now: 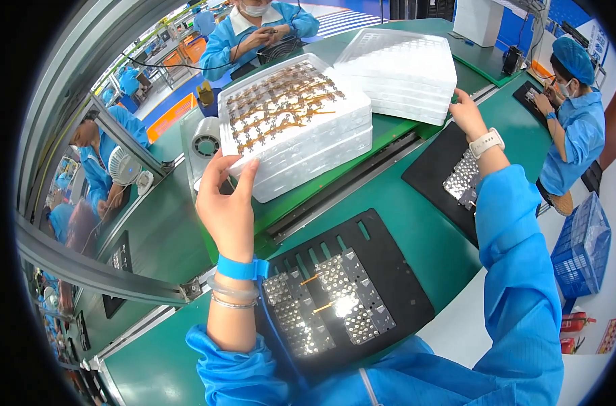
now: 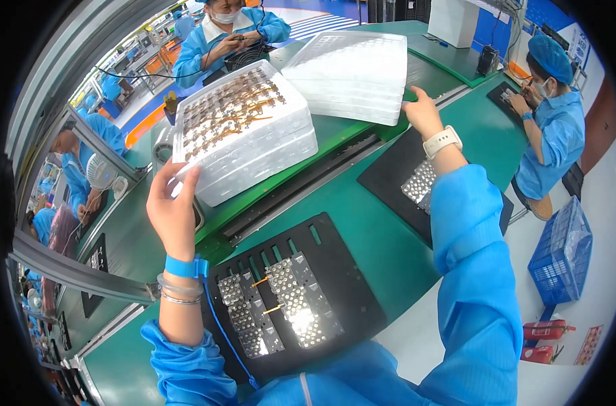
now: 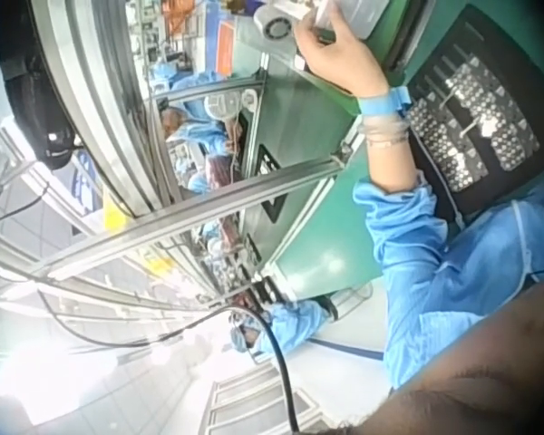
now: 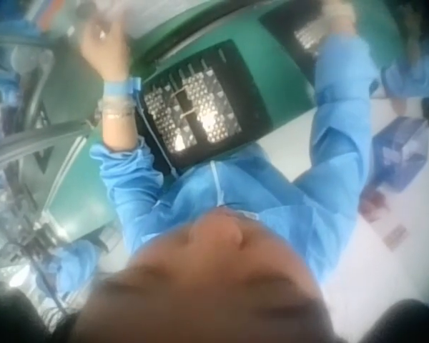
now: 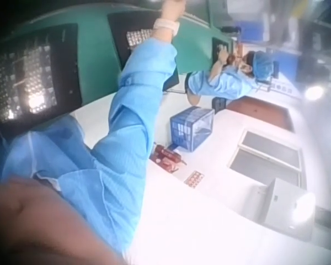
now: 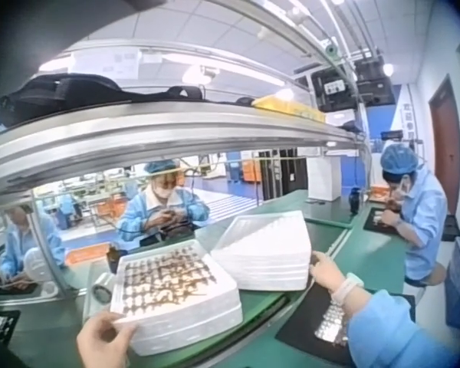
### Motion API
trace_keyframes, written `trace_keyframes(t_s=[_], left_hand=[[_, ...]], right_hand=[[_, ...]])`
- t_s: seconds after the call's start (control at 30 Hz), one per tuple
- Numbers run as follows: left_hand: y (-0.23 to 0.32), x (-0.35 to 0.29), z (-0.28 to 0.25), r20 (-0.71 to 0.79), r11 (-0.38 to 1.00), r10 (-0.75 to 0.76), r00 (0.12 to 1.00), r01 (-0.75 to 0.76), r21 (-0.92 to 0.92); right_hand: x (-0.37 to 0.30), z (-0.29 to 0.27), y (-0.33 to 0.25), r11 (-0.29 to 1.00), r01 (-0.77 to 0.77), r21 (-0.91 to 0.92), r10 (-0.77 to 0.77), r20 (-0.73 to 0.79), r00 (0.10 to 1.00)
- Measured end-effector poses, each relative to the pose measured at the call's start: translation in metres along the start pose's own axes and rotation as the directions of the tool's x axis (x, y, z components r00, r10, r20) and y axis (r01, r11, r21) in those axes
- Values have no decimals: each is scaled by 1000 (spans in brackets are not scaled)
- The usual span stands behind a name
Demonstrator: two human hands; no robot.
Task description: The person connects small electronic components and ribbon cables to circuit board assemblies by hand.
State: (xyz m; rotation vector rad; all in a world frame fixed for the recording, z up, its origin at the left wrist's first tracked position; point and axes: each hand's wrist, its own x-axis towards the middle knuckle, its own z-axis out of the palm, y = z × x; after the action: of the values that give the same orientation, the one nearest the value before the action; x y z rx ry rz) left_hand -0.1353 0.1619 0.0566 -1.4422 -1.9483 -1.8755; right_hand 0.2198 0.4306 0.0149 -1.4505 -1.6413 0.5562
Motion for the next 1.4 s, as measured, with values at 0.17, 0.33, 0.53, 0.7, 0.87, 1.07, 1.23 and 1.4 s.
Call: trace_keyframes(t_s=[0.17,0.33,0.53,0.7,0.87,1.07,1.23,1.4], left_hand=[[5,0,1,-23,998,-20,1000,19,-66],[18,0,-2,-72,975,-36,997,19,-223],[31,-23,-38,-93,929,5,996,-39,-368],[52,-69,-120,4,953,10,1000,-9,-302],[42,-136,-199,29,956,-141,990,144,-256],[27,-218,-298,10,957,-242,970,240,-160],[21,-267,-367,-103,920,-380,919,364,-144],[15,-298,-404,-210,875,-473,855,484,-2]], right_hand=[[-12,7,2,997,75,-35,-81,-210,974],[-47,-16,-22,969,248,-12,-242,-281,929],[-109,-35,-60,953,289,87,-263,-230,937],[-169,-28,-100,885,354,302,-358,-45,933],[-216,-3,-103,832,353,429,-448,143,883],[-246,36,-73,856,307,415,-426,234,874],[-250,64,-33,921,234,312,-327,287,900],[-242,67,-15,928,241,284,-328,317,890]])
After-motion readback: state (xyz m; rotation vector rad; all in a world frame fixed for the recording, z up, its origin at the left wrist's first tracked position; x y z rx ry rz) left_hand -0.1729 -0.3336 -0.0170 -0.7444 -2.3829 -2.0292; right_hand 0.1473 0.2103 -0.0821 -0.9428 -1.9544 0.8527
